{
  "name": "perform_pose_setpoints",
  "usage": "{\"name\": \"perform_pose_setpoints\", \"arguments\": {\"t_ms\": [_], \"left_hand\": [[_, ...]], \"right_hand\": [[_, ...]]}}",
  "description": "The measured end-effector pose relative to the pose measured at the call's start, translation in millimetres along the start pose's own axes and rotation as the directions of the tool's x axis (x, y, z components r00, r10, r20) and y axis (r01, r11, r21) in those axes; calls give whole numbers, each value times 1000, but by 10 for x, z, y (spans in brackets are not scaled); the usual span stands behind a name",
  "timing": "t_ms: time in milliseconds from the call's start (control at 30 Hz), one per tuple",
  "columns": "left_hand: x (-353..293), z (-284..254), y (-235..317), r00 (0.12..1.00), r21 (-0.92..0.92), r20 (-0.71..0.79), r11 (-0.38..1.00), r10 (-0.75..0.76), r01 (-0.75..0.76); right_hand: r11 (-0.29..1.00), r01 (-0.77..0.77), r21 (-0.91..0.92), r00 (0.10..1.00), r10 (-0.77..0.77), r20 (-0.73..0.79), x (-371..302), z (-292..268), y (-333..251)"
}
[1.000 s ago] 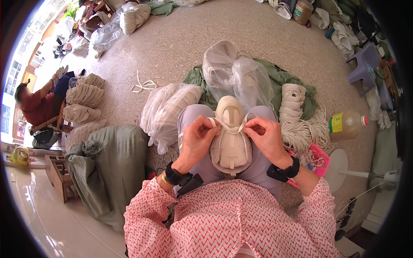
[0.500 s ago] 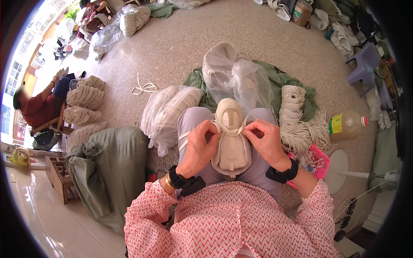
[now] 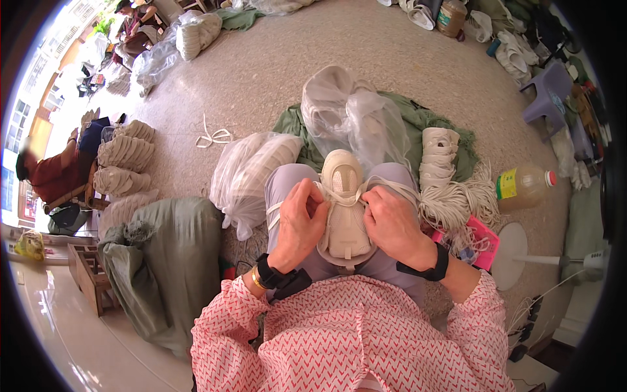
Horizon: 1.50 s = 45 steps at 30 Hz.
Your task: Lacing a white sneaker while sitting in a workshop environment.
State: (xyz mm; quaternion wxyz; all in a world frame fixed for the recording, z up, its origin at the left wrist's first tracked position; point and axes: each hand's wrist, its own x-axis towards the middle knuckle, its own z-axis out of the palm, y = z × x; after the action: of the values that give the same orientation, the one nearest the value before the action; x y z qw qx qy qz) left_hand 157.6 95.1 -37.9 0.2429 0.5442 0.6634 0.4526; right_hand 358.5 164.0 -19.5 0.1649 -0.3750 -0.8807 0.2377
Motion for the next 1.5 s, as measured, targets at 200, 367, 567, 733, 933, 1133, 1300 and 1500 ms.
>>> {"name": "perform_pose_setpoints", "arguments": {"t_ms": [200,367,567,733,933,1133,1300,1500], "left_hand": [[-35,10,69,1000,1,-7,1000,31,-31],[-40,16,50,996,31,-8,996,89,-89],[-34,24,0,992,53,7,991,124,-124],[-59,-22,2,991,93,40,987,126,-130],[-94,-134,79,973,129,168,975,160,-183],[-122,-71,167,949,350,232,892,212,-285],[-98,-82,208,912,341,311,864,267,-370],[-111,-118,158,930,263,269,910,249,-320]], "right_hand": [[986,62,155,990,-41,-132,-83,50,113],[989,29,145,996,-15,-94,-91,40,73],[971,191,-142,980,-196,-20,-96,-11,-7],[889,294,-350,956,-266,126,7,-84,-58],[839,404,-364,901,-434,-1,71,-82,-32],[933,191,305,982,-181,-63,37,79,-261],[980,106,169,994,-101,-35,149,302,-166],[985,148,86,989,-147,-17,202,314,-214]]}}
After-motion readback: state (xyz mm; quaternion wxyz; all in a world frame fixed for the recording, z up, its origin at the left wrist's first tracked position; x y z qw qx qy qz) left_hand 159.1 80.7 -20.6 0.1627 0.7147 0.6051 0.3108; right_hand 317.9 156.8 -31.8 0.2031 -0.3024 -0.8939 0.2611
